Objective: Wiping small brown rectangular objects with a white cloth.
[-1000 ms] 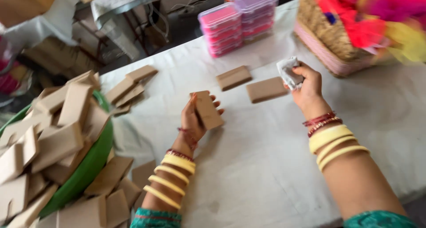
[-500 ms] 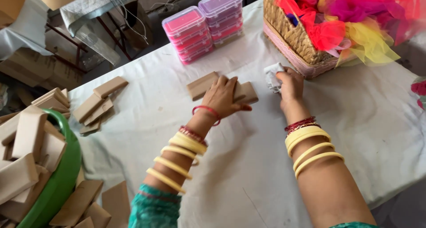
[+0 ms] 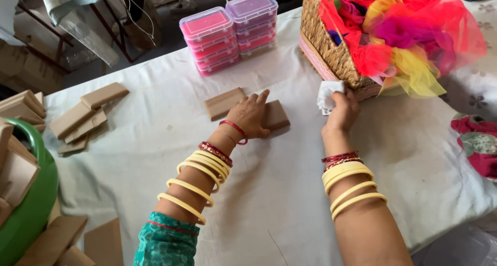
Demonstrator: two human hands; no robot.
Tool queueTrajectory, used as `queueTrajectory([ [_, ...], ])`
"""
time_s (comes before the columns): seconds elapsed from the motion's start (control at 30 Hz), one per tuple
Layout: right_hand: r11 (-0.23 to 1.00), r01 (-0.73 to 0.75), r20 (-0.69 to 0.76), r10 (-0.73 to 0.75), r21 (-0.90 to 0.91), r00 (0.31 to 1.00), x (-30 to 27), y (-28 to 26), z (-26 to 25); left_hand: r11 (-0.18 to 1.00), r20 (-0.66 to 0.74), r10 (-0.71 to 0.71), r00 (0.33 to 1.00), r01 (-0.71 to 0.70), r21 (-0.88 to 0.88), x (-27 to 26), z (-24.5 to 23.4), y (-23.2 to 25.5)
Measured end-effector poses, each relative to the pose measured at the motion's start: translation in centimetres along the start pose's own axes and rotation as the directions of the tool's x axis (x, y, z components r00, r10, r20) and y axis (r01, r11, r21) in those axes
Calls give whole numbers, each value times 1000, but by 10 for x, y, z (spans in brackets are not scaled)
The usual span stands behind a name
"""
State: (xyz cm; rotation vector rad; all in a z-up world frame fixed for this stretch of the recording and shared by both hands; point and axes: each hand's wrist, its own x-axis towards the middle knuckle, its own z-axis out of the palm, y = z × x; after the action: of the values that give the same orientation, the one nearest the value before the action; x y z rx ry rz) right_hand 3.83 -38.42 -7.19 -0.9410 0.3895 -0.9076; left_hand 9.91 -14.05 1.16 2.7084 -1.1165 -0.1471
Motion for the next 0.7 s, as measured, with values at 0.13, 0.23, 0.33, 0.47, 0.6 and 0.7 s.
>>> queueTrajectory([
  [0.13, 1000, 14, -85, -12, 24, 996, 3, -3, -3, 995, -79, 94, 992, -93, 22, 15, -7, 14],
  [0.23, 1000, 11, -65, -10, 14, 998, 1, -4, -3, 998, -101, 56, 993, -58, -12, 31, -8, 31],
  [0.33, 1000, -10, -77, 11, 11, 997, 3, -1, -8, 998, -76, -16, 997, 12, -62, 46, -1, 42],
  [0.47, 998, 29, -35, -27, 48, 999, 6, 2, -11, 996, 9, -94, 996, 94, 0, 55, 10, 47],
  [0.6, 1000, 4, -40, -4, 11, 999, 6, -1, -7, 991, 8, -130, 991, 130, -12, 53, 10, 48],
  [0.7, 1000, -23, -35, 22, -6, 999, 4, -4, -6, 991, 9, -130, 991, 130, -8, 38, -4, 49],
])
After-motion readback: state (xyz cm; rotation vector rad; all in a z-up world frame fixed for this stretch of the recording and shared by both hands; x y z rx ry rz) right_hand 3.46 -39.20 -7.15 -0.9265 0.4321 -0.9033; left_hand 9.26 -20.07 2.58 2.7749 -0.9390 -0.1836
